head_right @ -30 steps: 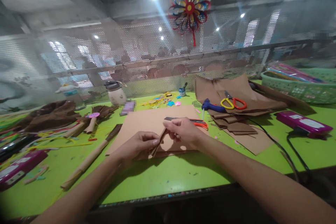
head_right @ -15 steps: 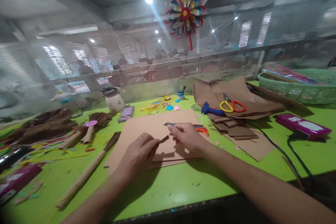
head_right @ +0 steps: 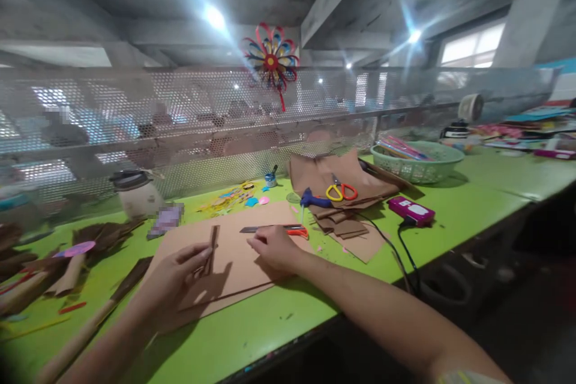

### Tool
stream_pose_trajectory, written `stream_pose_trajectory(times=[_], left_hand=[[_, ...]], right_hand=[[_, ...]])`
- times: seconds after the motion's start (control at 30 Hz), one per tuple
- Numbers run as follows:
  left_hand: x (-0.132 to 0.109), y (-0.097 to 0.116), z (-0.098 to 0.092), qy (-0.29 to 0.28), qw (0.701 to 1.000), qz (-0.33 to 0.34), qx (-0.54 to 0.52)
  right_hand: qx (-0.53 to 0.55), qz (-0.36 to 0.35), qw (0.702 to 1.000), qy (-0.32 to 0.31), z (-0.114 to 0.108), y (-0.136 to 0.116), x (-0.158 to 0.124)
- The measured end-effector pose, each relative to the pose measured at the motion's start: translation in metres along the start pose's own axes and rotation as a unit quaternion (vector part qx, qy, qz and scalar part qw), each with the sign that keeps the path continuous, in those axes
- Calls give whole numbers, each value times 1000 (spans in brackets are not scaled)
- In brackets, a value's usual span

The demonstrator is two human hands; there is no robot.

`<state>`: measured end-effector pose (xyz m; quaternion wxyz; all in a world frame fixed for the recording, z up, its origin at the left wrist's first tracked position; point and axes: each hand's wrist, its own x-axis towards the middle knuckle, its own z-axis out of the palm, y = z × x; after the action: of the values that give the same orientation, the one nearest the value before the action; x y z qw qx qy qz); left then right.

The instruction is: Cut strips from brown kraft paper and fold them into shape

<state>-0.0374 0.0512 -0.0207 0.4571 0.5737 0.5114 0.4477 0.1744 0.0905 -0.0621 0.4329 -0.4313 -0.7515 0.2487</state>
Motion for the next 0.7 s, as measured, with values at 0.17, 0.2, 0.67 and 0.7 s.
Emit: stream_pose_trajectory(times=[0.17, 0.2, 0.67, 0.7], left_hand=[[11, 18, 4, -5, 992, -27, -121], [14, 20, 6, -7, 991, -22, -135], [27, -26, 11, 28, 950, -85, -300], [28, -25, 10, 29, 950, -84, -300]], right_hand=[[-30, -35, 999, 7, 1, 4, 1], [-32, -37, 999, 8, 1, 4, 1], [-178, 140, 971, 79, -114, 37, 81], [-198, 155, 964, 86, -130, 44, 88]])
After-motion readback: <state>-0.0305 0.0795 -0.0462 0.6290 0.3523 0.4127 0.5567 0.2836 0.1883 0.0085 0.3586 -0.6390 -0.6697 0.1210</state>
